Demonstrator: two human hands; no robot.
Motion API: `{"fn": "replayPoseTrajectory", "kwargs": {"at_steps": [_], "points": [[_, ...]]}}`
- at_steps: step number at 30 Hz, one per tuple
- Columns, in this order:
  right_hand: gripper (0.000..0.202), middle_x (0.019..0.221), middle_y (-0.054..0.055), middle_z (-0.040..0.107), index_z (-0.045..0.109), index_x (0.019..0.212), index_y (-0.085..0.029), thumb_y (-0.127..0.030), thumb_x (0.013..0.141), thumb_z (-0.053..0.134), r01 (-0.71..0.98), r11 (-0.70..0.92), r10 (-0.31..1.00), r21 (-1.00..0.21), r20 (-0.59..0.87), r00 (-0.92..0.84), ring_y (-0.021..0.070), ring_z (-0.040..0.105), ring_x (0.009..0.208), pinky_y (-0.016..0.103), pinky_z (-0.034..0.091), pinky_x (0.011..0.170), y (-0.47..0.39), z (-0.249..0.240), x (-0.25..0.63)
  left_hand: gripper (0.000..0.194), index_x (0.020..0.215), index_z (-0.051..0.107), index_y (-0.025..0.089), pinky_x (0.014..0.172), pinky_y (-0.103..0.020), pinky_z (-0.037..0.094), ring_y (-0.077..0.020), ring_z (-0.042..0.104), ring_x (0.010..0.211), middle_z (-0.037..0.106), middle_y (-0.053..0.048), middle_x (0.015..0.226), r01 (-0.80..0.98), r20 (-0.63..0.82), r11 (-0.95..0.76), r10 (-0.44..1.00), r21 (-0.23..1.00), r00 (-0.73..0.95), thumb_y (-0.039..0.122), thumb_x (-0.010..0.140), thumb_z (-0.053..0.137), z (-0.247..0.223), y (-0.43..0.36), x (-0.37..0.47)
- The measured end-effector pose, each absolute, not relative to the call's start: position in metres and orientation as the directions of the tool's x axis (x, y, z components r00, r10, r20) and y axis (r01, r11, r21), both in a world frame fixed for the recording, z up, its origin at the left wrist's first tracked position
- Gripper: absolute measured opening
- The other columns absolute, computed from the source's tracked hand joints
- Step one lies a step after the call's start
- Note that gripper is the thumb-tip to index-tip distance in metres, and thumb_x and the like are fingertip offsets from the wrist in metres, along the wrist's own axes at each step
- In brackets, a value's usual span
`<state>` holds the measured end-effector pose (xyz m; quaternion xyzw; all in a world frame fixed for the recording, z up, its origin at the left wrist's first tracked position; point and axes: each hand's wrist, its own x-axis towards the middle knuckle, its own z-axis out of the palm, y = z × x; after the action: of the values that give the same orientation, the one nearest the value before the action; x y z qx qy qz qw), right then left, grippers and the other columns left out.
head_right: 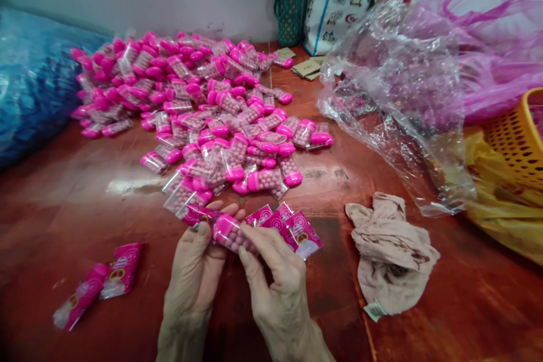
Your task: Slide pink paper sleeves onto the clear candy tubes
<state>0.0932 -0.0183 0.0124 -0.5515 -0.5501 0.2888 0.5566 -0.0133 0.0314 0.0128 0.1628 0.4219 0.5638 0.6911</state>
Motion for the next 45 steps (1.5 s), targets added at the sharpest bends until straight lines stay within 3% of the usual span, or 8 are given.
{"fn": "replayPoseTrajectory", "kwargs": {"at_steps": [5,10,16,19,25,31,37,45], "points": [[0.042,0.101,0.007,0.066,0.059,0.115,-0.018,0.001,0.077,0.055,0.386,0.282,0.864,-0.878,0.407,0.295,0.0176,0.062,0.092,0.027,0.052,0.082,-0.021,0.012,0.093,0.029,0.087,0.067,0.013,0.075,-0.033,0.054,-0.0224,0.066,0.082,0.071,-0.010,0.087,-0.640,-0.441,0.350,0.897,0.684,0.020,0.031,0.065,0.074,0.011,0.029,-0.012],[0.046,0.102,0.009,0.066,0.056,0.119,-0.014,0.003,0.076,0.055,0.461,0.331,0.833,-0.823,0.484,0.267,0.0183,0.062,0.094,0.027,0.052,0.083,-0.023,0.009,0.090,0.019,0.071,0.068,0.014,0.072,-0.029,0.054,-0.0159,0.066,0.066,0.071,-0.004,0.071,-0.656,-0.455,0.332,0.890,0.678,-0.021,0.021,0.058,0.079,0.005,0.028,-0.013],[0.045,0.099,0.006,0.069,0.057,0.119,-0.020,-0.002,0.077,0.058,0.426,0.285,0.840,-0.858,0.438,0.320,0.0187,0.064,0.087,0.028,0.055,0.078,-0.026,0.006,0.087,0.026,0.071,0.070,0.013,0.075,-0.037,0.054,-0.0237,0.068,0.074,0.072,-0.008,0.073,-0.664,-0.494,0.414,0.866,0.623,0.076,0.031,0.055,0.080,0.009,0.028,-0.017],[0.041,0.097,0.004,0.071,0.060,0.116,-0.021,-0.006,0.077,0.060,0.421,0.242,0.855,-0.874,0.397,0.333,0.0195,0.065,0.087,0.028,0.056,0.075,-0.028,0.005,0.088,0.026,0.070,0.070,0.013,0.077,-0.040,0.053,-0.0264,0.067,0.079,0.073,-0.008,0.072,-0.646,-0.457,0.396,0.886,0.653,0.080,0.027,0.051,0.082,0.011,0.027,-0.020],[0.043,0.099,0.005,0.071,0.060,0.117,-0.019,-0.004,0.076,0.059,0.435,0.293,0.832,-0.851,0.451,0.323,0.0190,0.065,0.091,0.028,0.054,0.081,-0.031,0.005,0.089,0.018,0.071,0.072,0.014,0.077,-0.041,0.053,-0.0278,0.067,0.081,0.073,-0.010,0.076,-0.604,-0.365,0.317,0.930,0.731,0.046,0.022,0.056,0.079,0.011,0.025,-0.018],[0.033,0.099,0.003,0.071,0.063,0.110,-0.021,-0.012,0.078,0.062,0.247,0.111,0.925,-0.963,0.191,0.330,0.0192,0.067,0.086,0.028,0.057,0.075,-0.033,0.010,0.094,0.022,0.077,0.073,0.015,0.079,-0.044,0.051,-0.0306,0.065,0.088,0.073,-0.010,0.079,-0.591,-0.347,0.350,0.930,0.727,0.124,0.023,0.057,0.078,0.012,0.023,-0.018],[0.045,0.098,0.007,0.071,0.058,0.119,-0.017,-0.002,0.076,0.060,0.451,0.298,0.810,-0.841,0.473,0.347,0.0197,0.066,0.087,0.028,0.056,0.077,-0.031,0.005,0.083,0.014,0.078,0.073,0.014,0.078,-0.042,0.051,-0.0298,0.064,0.091,0.073,-0.012,0.085,-0.605,-0.344,0.340,0.932,0.720,0.114,0.023,0.066,0.071,0.013,0.024,-0.014],[0.040,0.101,0.005,0.070,0.062,0.113,-0.017,-0.003,0.075,0.061,0.370,0.237,0.834,-0.898,0.383,0.398,0.0167,0.066,0.090,0.023,0.054,0.080,-0.031,0.006,0.083,0.020,0.083,0.072,0.012,0.077,-0.041,0.052,-0.0301,0.063,0.092,0.070,-0.015,0.097,-0.593,-0.400,0.472,0.879,0.652,0.260,0.024,0.068,0.068,0.013,0.025,-0.008]]}}
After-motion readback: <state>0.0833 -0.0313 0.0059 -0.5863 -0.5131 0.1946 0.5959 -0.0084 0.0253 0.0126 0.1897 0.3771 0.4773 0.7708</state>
